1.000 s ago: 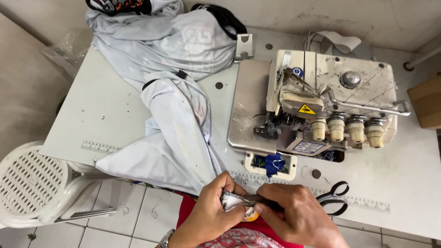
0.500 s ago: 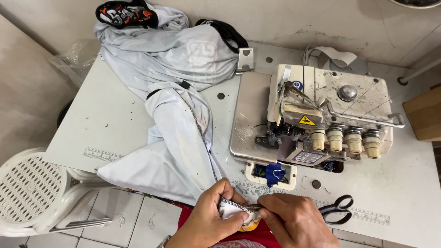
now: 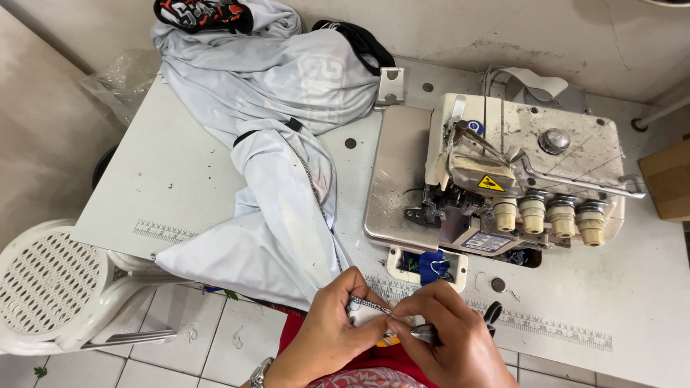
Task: Trimming excess threads from a garment using scissors and inspecting the seams.
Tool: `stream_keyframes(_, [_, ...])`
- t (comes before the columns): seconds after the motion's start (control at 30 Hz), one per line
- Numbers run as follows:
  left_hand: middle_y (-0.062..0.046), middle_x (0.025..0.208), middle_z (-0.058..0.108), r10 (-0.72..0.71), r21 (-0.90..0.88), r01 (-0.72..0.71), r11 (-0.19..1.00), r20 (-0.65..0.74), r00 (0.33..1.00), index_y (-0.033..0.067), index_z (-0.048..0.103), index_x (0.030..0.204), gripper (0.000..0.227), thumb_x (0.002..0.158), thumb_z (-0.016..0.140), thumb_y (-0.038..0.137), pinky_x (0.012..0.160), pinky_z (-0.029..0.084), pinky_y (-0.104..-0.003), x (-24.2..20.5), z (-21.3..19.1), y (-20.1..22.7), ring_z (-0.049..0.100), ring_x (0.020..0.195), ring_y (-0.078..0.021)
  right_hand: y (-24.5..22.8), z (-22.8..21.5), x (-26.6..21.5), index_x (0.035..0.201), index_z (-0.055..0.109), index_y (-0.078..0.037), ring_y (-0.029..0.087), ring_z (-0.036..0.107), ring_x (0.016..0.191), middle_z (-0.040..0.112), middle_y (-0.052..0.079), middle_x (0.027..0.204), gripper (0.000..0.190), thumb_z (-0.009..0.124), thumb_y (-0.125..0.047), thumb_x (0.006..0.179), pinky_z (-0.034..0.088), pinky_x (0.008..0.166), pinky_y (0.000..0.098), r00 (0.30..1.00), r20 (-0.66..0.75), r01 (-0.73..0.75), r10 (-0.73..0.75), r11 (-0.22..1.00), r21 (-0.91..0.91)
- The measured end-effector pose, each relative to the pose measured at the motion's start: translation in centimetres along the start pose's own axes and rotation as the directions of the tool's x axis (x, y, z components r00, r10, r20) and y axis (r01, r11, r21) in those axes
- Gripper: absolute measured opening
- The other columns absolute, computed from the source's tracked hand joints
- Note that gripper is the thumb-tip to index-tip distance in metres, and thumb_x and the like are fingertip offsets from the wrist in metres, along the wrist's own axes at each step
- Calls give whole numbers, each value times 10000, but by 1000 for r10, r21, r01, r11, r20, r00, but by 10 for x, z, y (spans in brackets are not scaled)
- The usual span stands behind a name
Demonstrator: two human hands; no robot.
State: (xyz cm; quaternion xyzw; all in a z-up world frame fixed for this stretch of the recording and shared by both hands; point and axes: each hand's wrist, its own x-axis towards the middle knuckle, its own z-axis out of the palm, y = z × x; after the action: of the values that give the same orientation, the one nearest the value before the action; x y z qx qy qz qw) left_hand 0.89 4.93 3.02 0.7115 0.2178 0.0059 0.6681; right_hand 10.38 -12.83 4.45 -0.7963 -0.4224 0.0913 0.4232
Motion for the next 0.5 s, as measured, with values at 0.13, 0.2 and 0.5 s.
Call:
stream_keyframes(0.13, [22,806,701,71,21,-71,997,3,997,141,520,819,335,819,854,157,569,371,-259,0,2,-3,460,663,-80,10,2,-2,1029,737,-139,116,735,763,647,-9,989,168,722,-181,867,607,653,263,998,55,-29,32,998,-52])
stream_keyframes(0.2, [29,829,726,57,28,-57,998,10,998,161,432,790,440,822,871,160,573,333,-273,1,3,-5,358,636,-80,9,2,-2,1046,735,-172,108,739,707,641,-23,1021,213,691,-123,843,611,609,259,993,95,-60,68,994,-87])
stream_keyframes(0.5, [-26,909,810,105,-40,-103,994,51,993,161,393,821,432,834,820,94,700,476,-271,4,-2,-7,583,794,-72,5,10,-1,914,510,-126,87,435,456,466,-46,596,187,380,-159,1045,379,450,279,973,-177,-58,149,898,436])
